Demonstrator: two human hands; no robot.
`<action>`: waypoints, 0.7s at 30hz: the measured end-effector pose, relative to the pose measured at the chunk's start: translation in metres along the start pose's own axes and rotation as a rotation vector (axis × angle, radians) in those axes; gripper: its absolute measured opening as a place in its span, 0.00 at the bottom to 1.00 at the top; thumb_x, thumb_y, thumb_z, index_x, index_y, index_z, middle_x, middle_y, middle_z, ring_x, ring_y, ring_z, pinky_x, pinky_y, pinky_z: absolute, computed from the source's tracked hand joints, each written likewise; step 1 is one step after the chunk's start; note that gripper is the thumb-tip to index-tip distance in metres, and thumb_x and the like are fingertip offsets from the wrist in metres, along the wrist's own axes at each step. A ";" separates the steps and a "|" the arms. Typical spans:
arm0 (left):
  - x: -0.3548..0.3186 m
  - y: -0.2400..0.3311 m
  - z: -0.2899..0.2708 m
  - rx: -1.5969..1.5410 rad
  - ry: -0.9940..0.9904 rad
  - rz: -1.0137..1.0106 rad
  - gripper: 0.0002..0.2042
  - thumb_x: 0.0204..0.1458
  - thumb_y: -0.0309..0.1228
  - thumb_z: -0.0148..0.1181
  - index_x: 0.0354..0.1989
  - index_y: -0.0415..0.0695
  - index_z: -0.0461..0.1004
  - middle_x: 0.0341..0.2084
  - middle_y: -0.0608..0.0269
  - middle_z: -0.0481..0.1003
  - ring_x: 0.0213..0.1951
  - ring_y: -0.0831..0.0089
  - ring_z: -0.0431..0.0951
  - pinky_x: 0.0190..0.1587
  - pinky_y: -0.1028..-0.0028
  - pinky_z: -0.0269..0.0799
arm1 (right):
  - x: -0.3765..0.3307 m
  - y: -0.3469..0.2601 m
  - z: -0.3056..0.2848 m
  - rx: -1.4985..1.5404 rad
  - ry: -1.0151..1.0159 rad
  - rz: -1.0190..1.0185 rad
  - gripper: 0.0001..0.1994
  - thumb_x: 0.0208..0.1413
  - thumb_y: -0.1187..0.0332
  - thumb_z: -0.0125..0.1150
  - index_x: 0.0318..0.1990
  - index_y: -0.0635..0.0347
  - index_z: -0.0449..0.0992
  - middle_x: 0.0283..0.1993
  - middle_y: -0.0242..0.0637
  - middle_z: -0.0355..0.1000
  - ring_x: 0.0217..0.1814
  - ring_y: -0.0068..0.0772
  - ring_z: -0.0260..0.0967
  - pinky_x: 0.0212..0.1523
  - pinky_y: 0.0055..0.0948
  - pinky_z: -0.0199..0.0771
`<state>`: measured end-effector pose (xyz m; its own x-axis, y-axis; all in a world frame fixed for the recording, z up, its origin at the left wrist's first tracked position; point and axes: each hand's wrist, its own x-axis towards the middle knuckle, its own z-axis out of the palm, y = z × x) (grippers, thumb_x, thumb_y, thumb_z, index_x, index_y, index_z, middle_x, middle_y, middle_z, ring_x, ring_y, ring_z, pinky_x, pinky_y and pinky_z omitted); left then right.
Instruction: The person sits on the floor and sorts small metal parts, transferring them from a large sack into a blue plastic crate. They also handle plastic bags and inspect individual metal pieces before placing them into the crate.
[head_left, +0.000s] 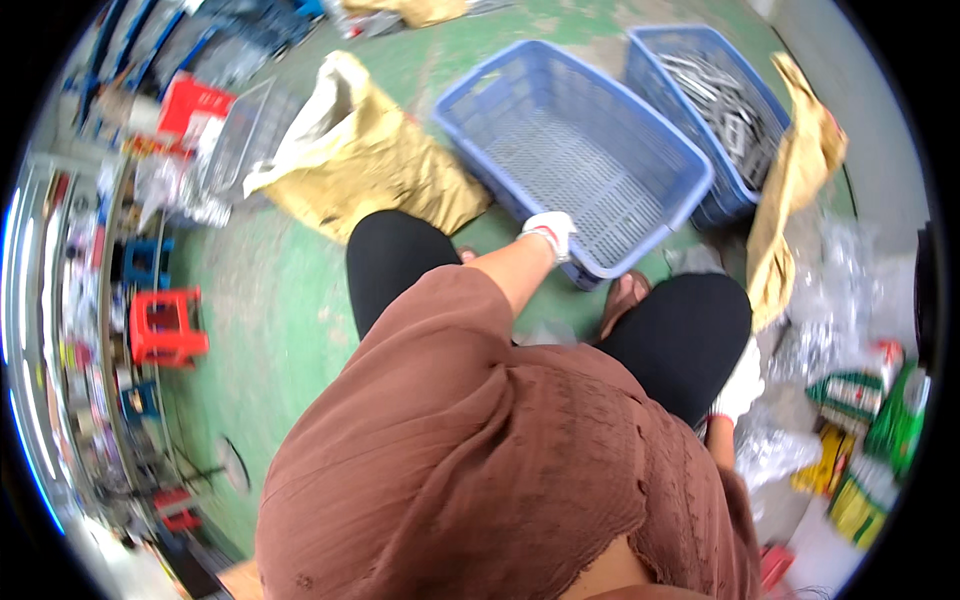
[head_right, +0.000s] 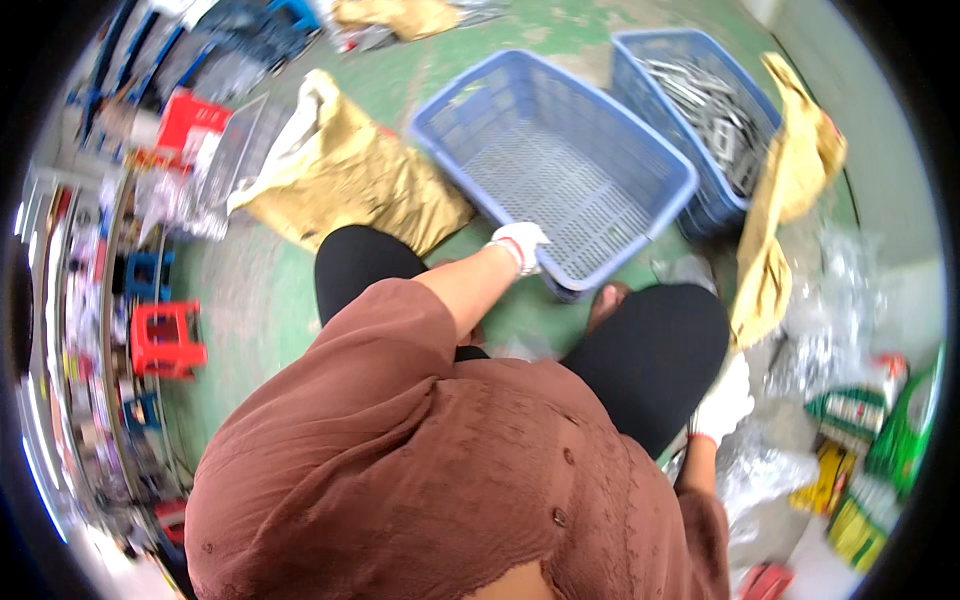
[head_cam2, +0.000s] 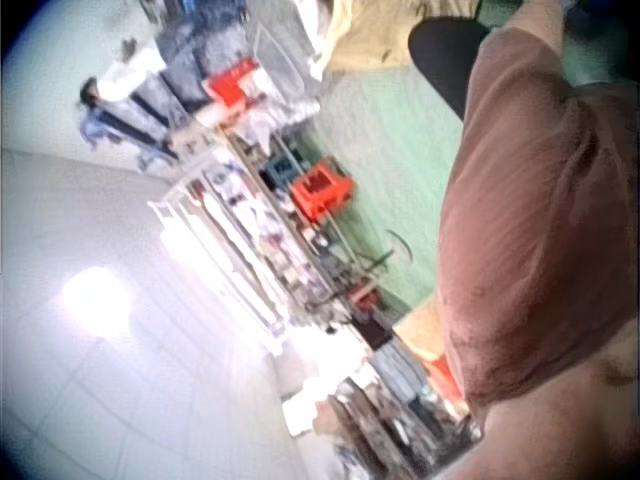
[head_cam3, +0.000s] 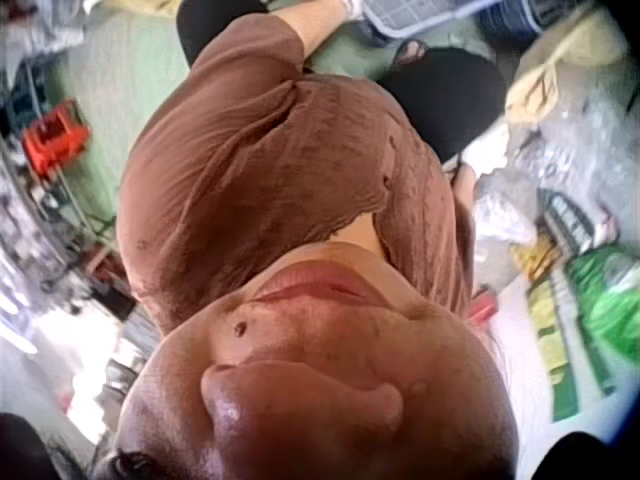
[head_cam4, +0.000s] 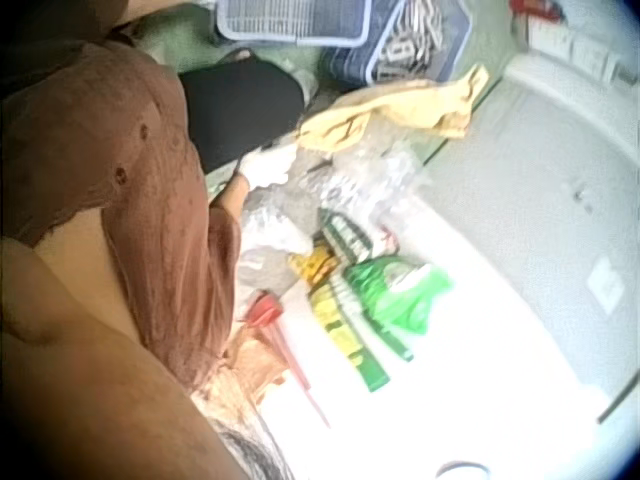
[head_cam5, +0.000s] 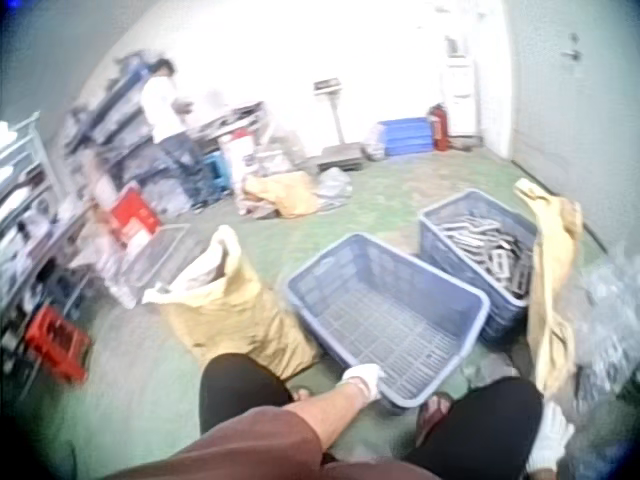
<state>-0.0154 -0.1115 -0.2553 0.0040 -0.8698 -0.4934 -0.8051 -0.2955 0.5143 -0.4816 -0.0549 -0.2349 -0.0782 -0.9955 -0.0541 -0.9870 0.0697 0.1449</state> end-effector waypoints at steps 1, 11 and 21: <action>-0.002 0.005 -0.001 0.224 0.036 0.025 0.22 0.45 0.31 0.68 0.51 0.43 0.76 0.48 0.50 0.77 0.49 0.55 0.78 0.51 0.60 0.75 | 0.002 0.018 0.018 0.054 0.049 -0.028 0.28 0.64 0.66 0.39 0.73 0.54 0.49 0.73 0.41 0.53 0.74 0.35 0.52 0.70 0.44 0.48; -0.041 -0.015 -0.058 -1.241 0.019 -0.030 0.20 0.46 0.19 0.54 0.51 0.35 0.70 0.49 0.47 0.73 0.52 0.48 0.73 0.58 0.55 0.69 | 0.017 -0.001 -0.074 0.384 0.438 -0.097 0.28 0.61 0.52 0.53 0.62 0.63 0.66 0.61 0.53 0.68 0.60 0.56 0.67 0.61 0.44 0.64; -0.033 -0.008 -0.128 -1.751 -0.013 -0.298 0.18 0.49 0.17 0.48 0.51 0.34 0.68 0.49 0.44 0.73 0.51 0.45 0.73 0.58 0.46 0.69 | 0.045 -0.024 -0.118 0.553 0.404 -0.112 0.31 0.59 0.46 0.57 0.58 0.65 0.70 0.59 0.52 0.69 0.64 0.48 0.64 0.65 0.39 0.60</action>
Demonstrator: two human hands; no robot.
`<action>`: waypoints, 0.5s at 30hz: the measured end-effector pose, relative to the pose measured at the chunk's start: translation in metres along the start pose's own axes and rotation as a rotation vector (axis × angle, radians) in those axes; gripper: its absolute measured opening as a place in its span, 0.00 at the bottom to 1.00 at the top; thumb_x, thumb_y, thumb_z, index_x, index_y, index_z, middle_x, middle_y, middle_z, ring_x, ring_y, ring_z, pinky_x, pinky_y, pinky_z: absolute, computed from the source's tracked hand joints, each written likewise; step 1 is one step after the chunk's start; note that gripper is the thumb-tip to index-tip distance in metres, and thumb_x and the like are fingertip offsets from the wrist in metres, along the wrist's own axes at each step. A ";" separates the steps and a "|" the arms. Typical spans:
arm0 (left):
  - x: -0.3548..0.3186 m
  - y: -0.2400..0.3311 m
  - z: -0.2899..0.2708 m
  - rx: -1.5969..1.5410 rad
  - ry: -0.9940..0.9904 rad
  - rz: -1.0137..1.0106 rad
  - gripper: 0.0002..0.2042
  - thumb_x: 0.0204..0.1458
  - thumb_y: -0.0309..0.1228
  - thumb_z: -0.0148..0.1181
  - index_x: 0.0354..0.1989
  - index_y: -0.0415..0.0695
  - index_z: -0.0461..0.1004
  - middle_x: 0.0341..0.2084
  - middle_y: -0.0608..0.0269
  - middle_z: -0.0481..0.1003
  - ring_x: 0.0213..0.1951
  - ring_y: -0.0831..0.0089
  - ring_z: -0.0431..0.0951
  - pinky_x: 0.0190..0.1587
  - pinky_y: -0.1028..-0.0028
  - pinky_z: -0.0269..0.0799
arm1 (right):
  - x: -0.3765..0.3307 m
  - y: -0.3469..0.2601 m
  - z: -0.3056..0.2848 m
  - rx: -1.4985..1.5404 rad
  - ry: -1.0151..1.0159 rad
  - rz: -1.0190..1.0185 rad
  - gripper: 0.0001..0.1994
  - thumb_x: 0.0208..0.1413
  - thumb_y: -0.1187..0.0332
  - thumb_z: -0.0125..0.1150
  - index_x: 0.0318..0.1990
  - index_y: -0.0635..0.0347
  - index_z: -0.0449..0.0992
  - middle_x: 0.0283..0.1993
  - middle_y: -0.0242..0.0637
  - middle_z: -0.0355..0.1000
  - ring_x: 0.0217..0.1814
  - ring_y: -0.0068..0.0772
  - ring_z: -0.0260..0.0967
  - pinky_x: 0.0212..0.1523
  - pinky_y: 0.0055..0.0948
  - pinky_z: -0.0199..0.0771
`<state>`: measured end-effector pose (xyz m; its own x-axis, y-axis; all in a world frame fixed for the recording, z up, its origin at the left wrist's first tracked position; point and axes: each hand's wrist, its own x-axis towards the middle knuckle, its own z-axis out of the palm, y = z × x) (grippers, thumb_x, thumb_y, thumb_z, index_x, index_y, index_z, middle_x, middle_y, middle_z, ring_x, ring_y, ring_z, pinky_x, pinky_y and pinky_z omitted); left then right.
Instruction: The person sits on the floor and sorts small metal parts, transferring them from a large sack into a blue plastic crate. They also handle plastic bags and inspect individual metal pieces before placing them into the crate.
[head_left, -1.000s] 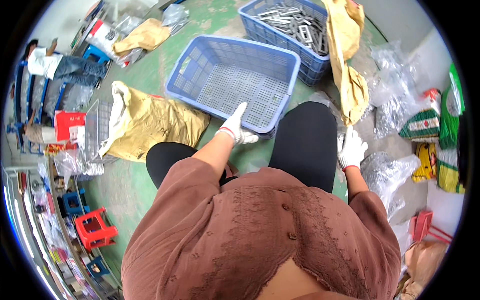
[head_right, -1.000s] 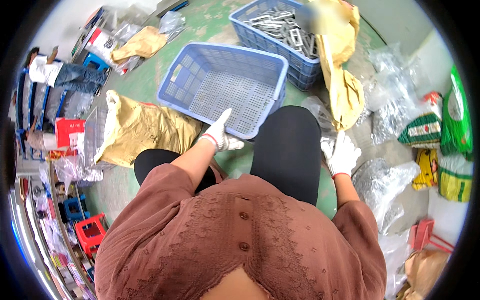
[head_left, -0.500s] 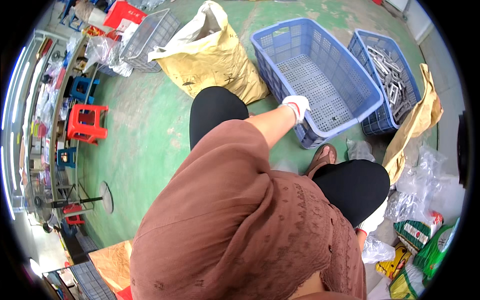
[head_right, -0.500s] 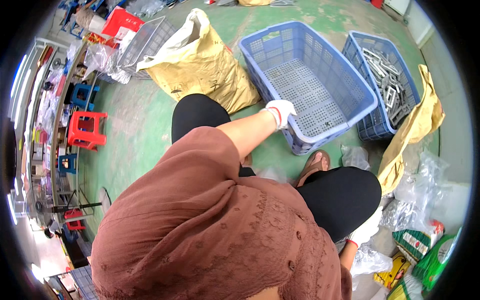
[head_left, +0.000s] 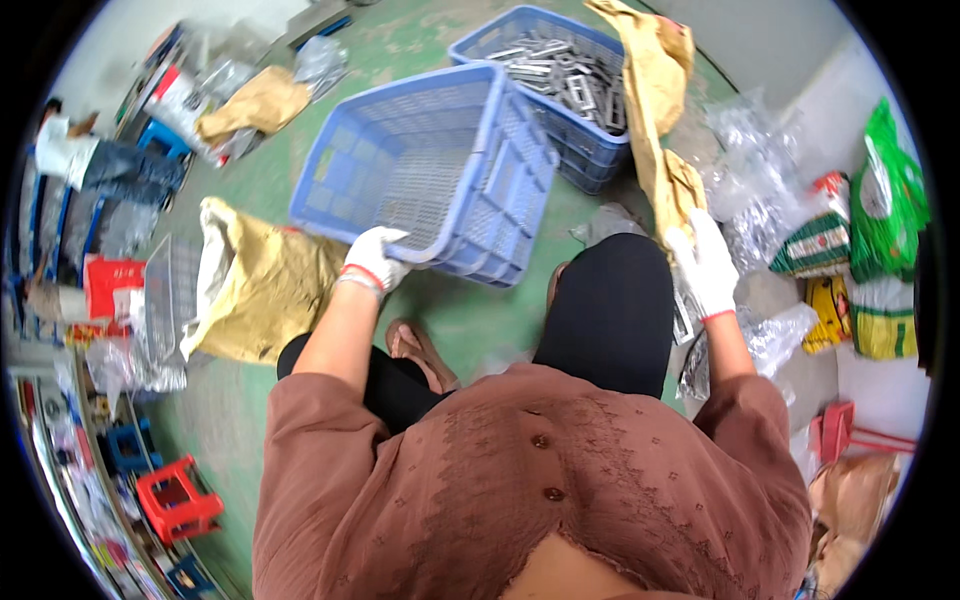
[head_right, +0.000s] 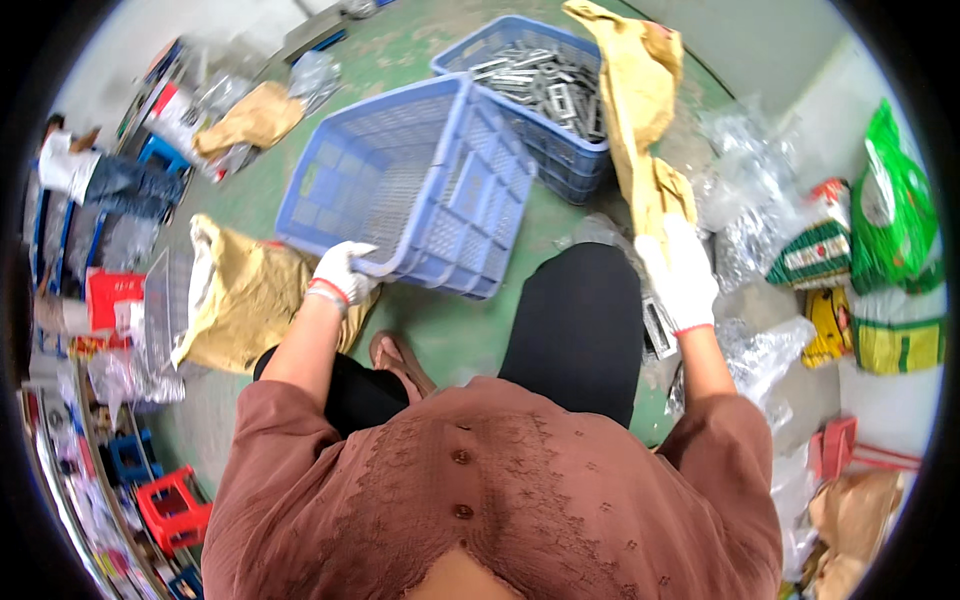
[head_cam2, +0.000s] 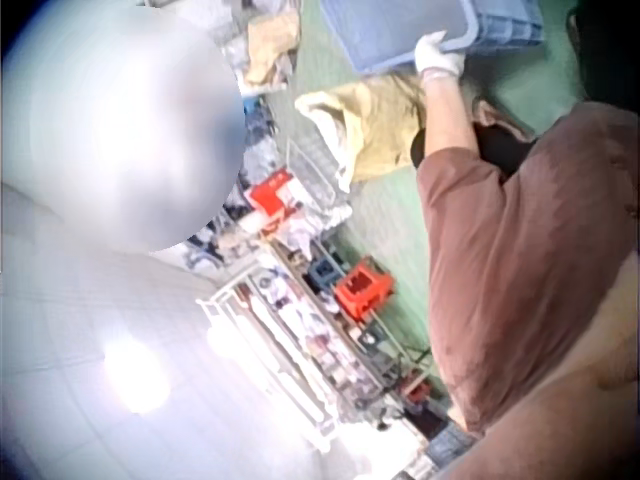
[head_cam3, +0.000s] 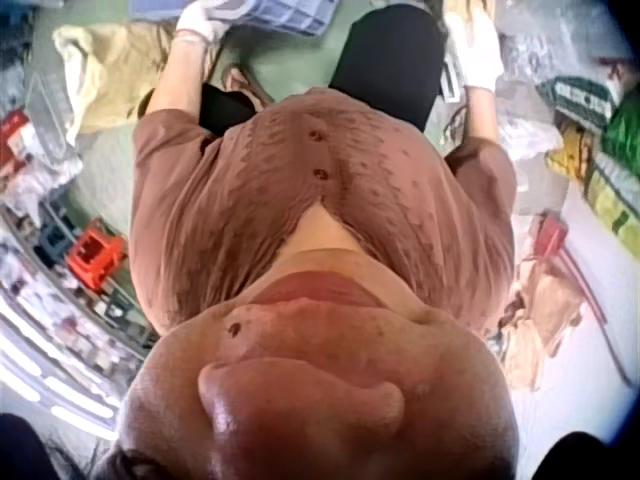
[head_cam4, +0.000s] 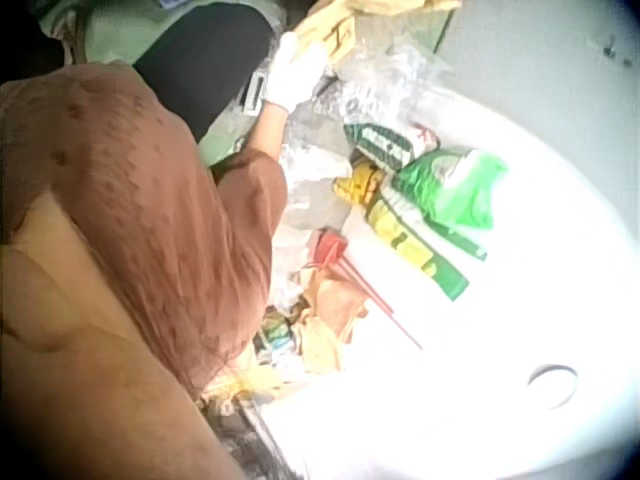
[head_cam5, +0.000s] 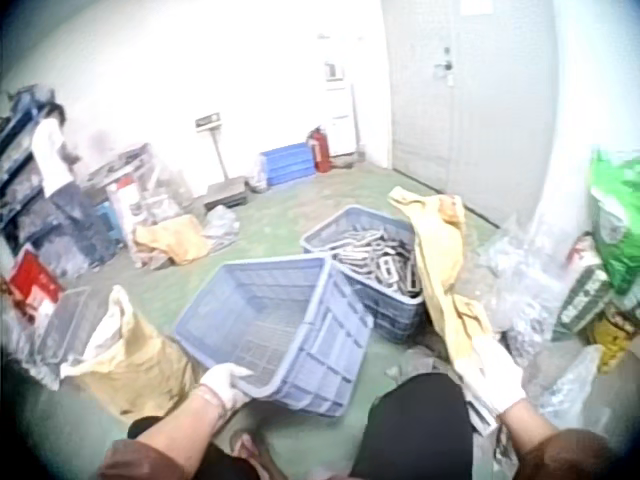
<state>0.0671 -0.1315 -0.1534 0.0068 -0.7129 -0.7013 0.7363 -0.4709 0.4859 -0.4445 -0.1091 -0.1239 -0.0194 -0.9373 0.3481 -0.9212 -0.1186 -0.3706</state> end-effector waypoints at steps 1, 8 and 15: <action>0.006 0.007 -0.004 0.000 0.011 0.021 0.18 0.49 0.17 0.48 0.51 0.34 0.68 0.49 0.44 0.73 0.52 0.45 0.73 0.58 0.46 0.69 | 0.009 -0.007 0.002 0.016 -0.056 0.002 0.30 0.59 0.48 0.57 0.58 0.65 0.70 0.59 0.52 0.69 0.64 0.49 0.64 0.65 0.39 0.60; 0.071 0.073 -0.030 0.114 0.119 0.060 0.20 0.51 0.19 0.46 0.54 0.35 0.66 0.52 0.44 0.72 0.52 0.46 0.73 0.56 0.43 0.69 | 0.103 -0.055 0.059 -0.125 -0.389 -0.255 0.28 0.53 0.54 0.57 0.60 0.57 0.67 0.58 0.45 0.68 0.61 0.47 0.65 0.60 0.41 0.67; 0.133 0.117 -0.070 0.351 0.437 0.014 0.20 0.47 0.19 0.49 0.52 0.40 0.68 0.50 0.49 0.71 0.51 0.53 0.72 0.55 0.55 0.68 | 0.204 -0.066 0.131 -0.353 -0.043 -0.370 0.13 0.45 0.69 0.57 0.41 0.56 0.72 0.42 0.46 0.68 0.44 0.48 0.67 0.43 0.45 0.69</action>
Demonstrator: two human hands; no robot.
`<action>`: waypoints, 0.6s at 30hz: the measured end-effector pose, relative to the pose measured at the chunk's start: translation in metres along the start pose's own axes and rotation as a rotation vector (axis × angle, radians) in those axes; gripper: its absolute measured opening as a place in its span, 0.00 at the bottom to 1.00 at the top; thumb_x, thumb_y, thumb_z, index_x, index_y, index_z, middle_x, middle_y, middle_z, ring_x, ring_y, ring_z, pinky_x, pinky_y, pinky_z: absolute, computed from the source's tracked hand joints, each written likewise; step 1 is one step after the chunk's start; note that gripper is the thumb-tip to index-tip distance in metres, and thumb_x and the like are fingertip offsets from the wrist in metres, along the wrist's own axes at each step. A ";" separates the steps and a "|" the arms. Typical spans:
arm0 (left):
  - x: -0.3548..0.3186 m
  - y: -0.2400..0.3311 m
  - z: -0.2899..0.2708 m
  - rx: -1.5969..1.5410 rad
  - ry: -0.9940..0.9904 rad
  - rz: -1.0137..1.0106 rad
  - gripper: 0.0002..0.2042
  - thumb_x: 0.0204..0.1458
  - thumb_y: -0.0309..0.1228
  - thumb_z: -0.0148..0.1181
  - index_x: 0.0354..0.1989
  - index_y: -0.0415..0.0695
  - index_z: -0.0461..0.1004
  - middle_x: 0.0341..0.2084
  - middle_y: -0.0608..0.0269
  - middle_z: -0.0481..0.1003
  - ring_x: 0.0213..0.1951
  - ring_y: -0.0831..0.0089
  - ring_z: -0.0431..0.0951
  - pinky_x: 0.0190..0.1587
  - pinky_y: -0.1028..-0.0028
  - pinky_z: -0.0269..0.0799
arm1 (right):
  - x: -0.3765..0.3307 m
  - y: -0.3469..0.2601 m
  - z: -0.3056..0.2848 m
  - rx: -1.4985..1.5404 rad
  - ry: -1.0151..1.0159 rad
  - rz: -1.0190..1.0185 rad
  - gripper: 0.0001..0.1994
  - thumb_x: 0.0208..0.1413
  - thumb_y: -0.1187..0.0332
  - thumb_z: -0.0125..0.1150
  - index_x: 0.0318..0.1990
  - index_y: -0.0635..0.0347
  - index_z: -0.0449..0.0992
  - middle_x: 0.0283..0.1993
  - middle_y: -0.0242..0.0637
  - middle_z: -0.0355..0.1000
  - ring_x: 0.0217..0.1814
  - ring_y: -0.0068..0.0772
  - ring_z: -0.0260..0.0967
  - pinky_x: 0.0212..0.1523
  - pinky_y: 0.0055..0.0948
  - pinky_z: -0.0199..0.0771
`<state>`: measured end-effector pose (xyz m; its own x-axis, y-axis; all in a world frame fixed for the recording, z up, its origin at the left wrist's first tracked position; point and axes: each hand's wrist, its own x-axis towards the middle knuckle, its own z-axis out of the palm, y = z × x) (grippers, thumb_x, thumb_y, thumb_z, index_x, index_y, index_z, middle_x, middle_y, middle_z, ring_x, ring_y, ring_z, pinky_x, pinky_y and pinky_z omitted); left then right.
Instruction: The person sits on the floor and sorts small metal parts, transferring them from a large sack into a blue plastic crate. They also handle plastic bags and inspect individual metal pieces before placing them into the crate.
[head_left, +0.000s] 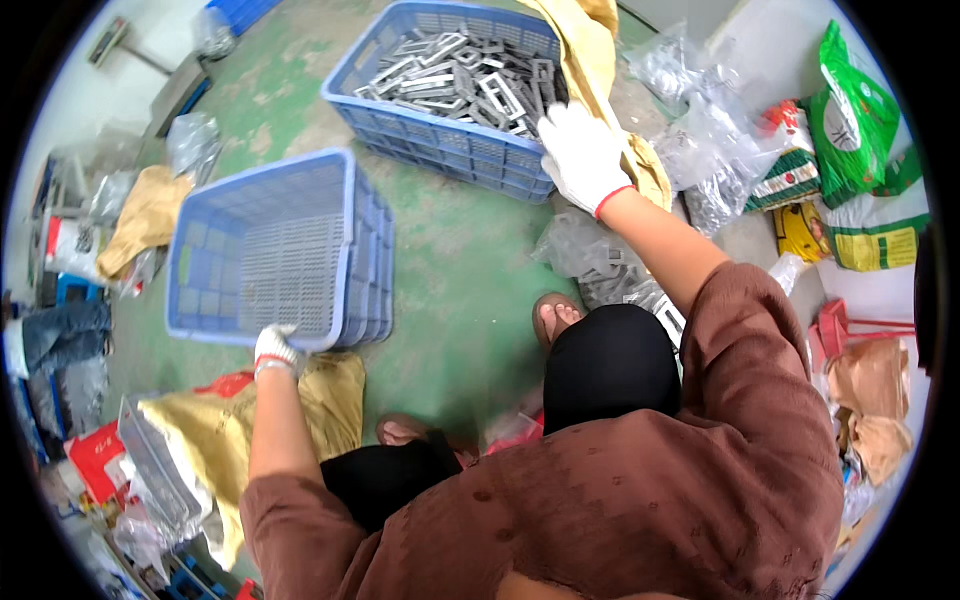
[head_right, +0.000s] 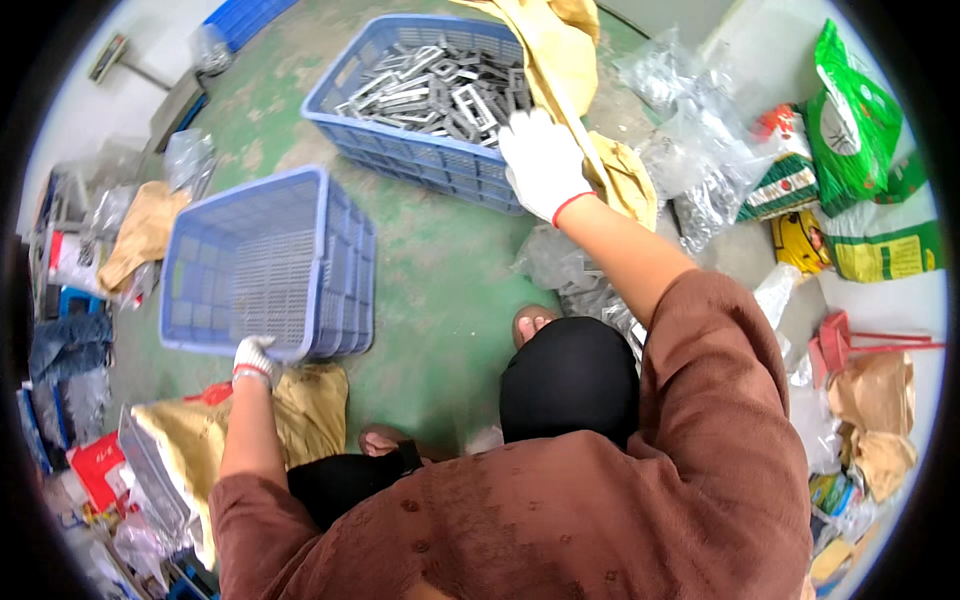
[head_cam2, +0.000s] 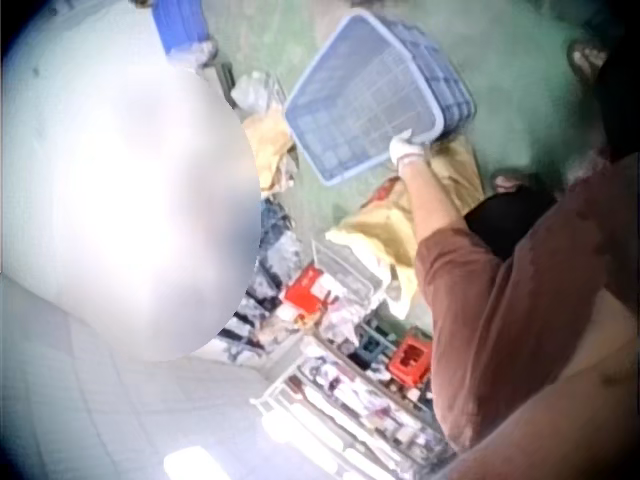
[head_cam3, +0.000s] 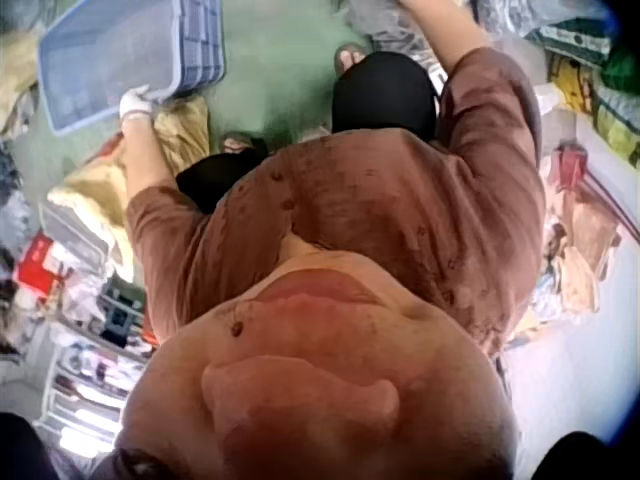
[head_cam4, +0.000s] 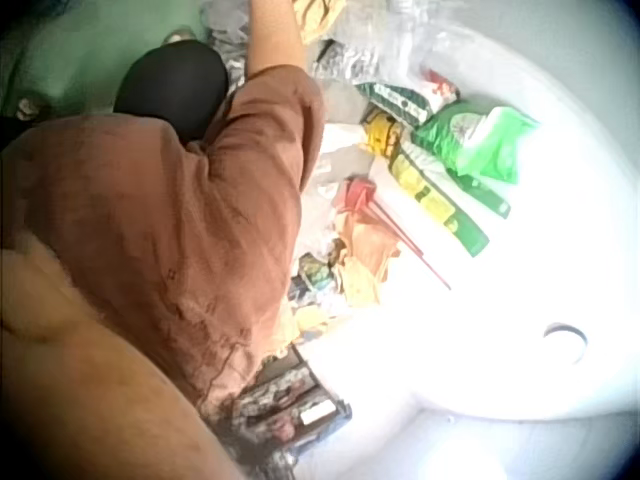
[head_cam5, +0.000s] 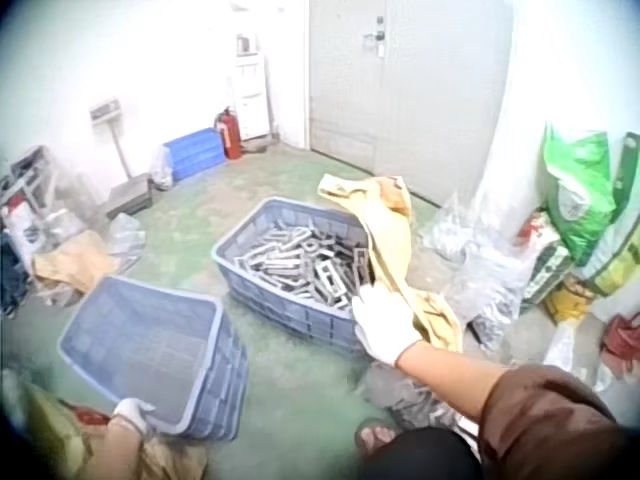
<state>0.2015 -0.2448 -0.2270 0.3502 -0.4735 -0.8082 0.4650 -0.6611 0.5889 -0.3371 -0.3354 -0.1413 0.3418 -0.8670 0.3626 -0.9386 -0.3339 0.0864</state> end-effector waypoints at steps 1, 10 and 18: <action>0.022 -0.011 -0.021 -0.198 -0.048 0.026 0.19 0.48 0.18 0.48 0.51 0.37 0.68 0.51 0.48 0.71 0.52 0.51 0.71 0.58 0.52 0.67 | 0.013 0.000 -0.016 -0.080 0.156 -0.036 0.13 0.44 0.69 0.58 0.40 0.56 0.72 0.40 0.45 0.67 0.43 0.48 0.65 0.43 0.45 0.66; 0.039 -0.023 -0.027 -0.236 0.044 -0.061 0.17 0.50 0.21 0.50 0.51 0.38 0.68 0.51 0.50 0.72 0.53 0.51 0.72 0.58 0.47 0.68 | -0.018 0.098 0.002 0.171 -0.258 0.817 0.25 0.51 0.54 0.57 0.54 0.58 0.72 0.53 0.51 0.73 0.55 0.49 0.72 0.55 0.43 0.71; -0.027 -0.027 0.001 0.006 -0.170 -0.103 0.24 0.60 0.45 0.53 0.60 0.45 0.64 0.56 0.54 0.69 0.52 0.51 0.71 0.49 0.50 0.69 | -0.087 0.305 -0.074 -0.206 -0.030 0.872 0.23 0.58 0.48 0.48 0.49 0.53 0.79 0.50 0.48 0.76 0.53 0.51 0.73 0.51 0.45 0.73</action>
<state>0.1789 -0.2143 -0.2209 0.1579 -0.4943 -0.8548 0.4864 -0.7145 0.5030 -0.6564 -0.3348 -0.0778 -0.4982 -0.7921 0.3528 -0.8541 0.5184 -0.0424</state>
